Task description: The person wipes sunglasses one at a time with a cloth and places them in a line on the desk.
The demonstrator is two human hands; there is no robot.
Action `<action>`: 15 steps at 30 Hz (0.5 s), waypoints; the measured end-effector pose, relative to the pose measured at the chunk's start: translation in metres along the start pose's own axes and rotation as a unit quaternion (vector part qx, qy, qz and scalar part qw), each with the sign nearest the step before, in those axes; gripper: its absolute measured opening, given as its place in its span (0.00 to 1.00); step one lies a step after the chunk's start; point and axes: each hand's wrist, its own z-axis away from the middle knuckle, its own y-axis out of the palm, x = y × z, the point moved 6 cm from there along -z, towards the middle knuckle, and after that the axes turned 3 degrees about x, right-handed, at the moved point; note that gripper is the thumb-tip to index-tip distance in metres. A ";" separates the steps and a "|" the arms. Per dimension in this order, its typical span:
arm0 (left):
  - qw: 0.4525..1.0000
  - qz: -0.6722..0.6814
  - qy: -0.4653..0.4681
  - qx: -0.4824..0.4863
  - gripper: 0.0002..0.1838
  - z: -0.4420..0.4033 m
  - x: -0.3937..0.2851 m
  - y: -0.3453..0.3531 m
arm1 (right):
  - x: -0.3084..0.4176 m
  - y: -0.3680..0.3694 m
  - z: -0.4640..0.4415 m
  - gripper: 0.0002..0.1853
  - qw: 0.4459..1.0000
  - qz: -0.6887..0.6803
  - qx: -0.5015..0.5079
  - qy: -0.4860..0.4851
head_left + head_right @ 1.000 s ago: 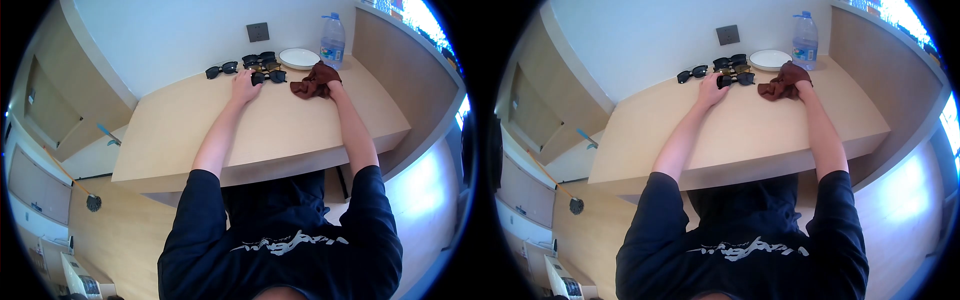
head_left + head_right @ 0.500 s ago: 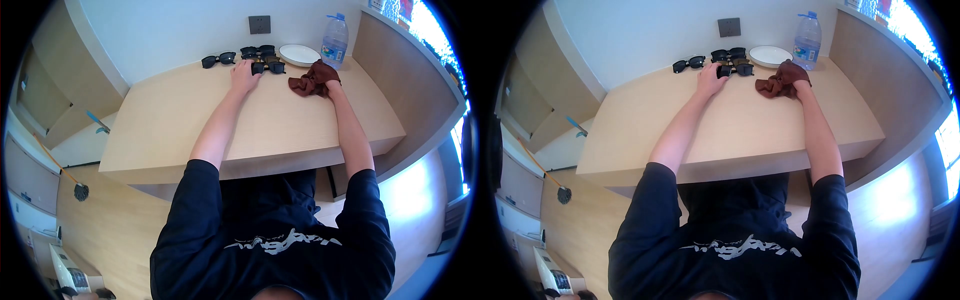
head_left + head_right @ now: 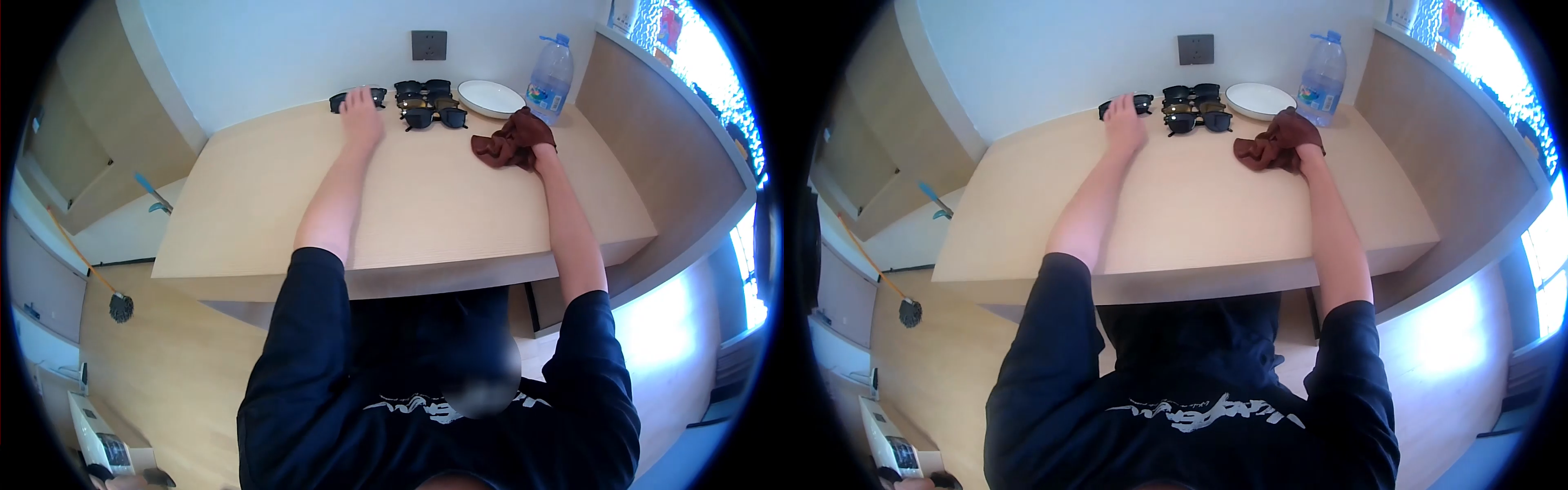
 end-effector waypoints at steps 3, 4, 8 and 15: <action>0.997 -0.064 0.043 0.011 0.34 -0.004 0.019 0.002 | -0.007 0.011 0.008 0.06 0.987 -0.126 0.040 0.094; 0.997 -0.060 0.047 0.009 0.34 -0.006 0.024 0.002 | 0.005 0.013 0.014 0.05 1.000 -0.019 0.015 0.003; 0.994 -0.042 0.040 0.093 0.35 -0.015 0.038 0.015 | 0.025 0.025 0.028 0.13 0.996 -0.071 0.055 0.027; 0.990 -0.037 0.133 0.031 0.23 -0.004 0.024 -0.012 | 0.014 0.032 0.020 0.10 0.994 -0.042 0.092 0.037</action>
